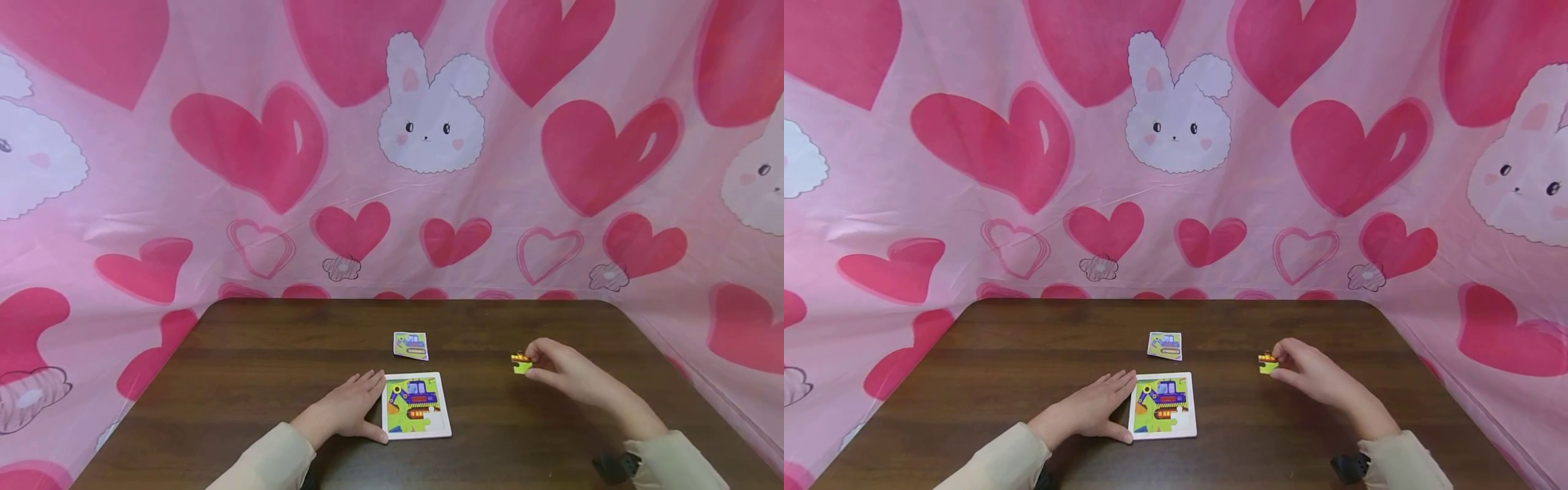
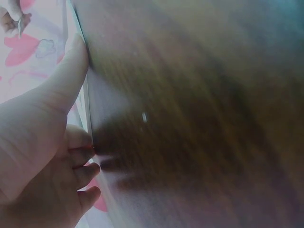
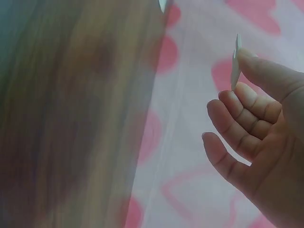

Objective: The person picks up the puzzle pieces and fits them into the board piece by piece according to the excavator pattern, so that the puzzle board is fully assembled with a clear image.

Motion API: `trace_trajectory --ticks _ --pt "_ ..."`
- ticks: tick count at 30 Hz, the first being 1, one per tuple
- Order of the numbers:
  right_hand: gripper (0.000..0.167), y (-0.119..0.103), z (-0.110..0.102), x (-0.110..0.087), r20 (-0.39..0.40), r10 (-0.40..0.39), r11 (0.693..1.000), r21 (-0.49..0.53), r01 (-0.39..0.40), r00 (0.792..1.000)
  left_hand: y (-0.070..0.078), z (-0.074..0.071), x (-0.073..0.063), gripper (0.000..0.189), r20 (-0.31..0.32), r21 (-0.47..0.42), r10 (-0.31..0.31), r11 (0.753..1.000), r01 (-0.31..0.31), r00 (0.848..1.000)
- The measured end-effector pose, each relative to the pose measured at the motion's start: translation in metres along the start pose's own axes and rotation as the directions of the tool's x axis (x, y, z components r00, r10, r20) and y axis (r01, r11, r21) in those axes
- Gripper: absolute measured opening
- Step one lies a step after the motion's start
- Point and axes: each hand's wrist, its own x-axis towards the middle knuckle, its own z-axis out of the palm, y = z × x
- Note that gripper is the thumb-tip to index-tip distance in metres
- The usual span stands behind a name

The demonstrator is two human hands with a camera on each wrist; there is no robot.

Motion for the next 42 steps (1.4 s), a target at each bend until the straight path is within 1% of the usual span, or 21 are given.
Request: trace_trajectory --ticks 2,5,10,14,17,20,24,28,30,37,42 --pt "0.021 -0.008 0.01 0.008 0.041 -0.024 1.0 0.003 0.024 0.999 0.0 0.0 0.0 0.096 0.0 -0.004 0.0 1.0 0.0 1.0" --pt "0.021 -0.021 0.024 0.019 0.101 -0.038 0.999 0.016 0.037 0.994 0.0 0.001 0.0 0.097 0.0 -0.007 -0.001 1.0 0.001 1.0" --pt "0.021 -0.04 0.049 0.032 0.176 -0.027 1.0 -0.008 0.029 0.984 -0.001 0.001 0.0 0.097 -0.002 -0.006 -0.005 1.0 0.005 1.0" --pt "0.022 -0.052 0.07 0.037 0.242 0.0 1.0 -0.017 0.005 0.97 0.0 0.001 0.0 0.097 0.001 -0.012 -0.009 1.0 0.009 1.0" --pt "0.022 -0.058 0.083 0.038 0.277 0.008 1.0 -0.019 -0.002 0.961 0.0 0.0 -0.001 0.097 -0.002 -0.006 -0.006 1.0 0.006 1.0" --pt "0.023 -0.062 0.094 0.038 0.294 -0.011 1.0 -0.022 0.018 0.956 0.0 -0.001 -0.001 0.097 -0.006 -0.002 0.001 1.0 -0.001 1.0" --pt "0.023 -0.065 0.103 0.04 0.32 -0.024 0.999 -0.029 0.036 0.947 0.0 0.0 -0.002 0.097 -0.005 -0.008 0.003 1.0 -0.003 1.0" --pt "0.024 -0.067 0.107 0.043 0.347 -0.014 0.998 -0.054 0.035 0.938 -0.001 0.0 -0.001 0.096 -0.009 -0.01 0.003 1.0 -0.003 1.0" --pt "0.025 -0.067 0.109 0.044 0.349 -0.013 0.997 -0.071 0.041 0.937 -0.001 0.0 -0.002 0.096 -0.011 -0.008 0.004 1.0 -0.004 1.0" --pt "0.026 -0.07 0.113 0.049 0.372 0.035 0.996 -0.092 -0.001 0.927 -0.001 0.0 -0.002 0.097 -0.013 -0.002 0.008 1.0 -0.008 1.0" --pt "0.025 -0.072 0.115 0.051 0.382 0.045 0.995 -0.104 -0.005 0.923 0.0 -0.001 -0.003 0.096 -0.016 0.012 0.01 1.0 -0.01 1.0"
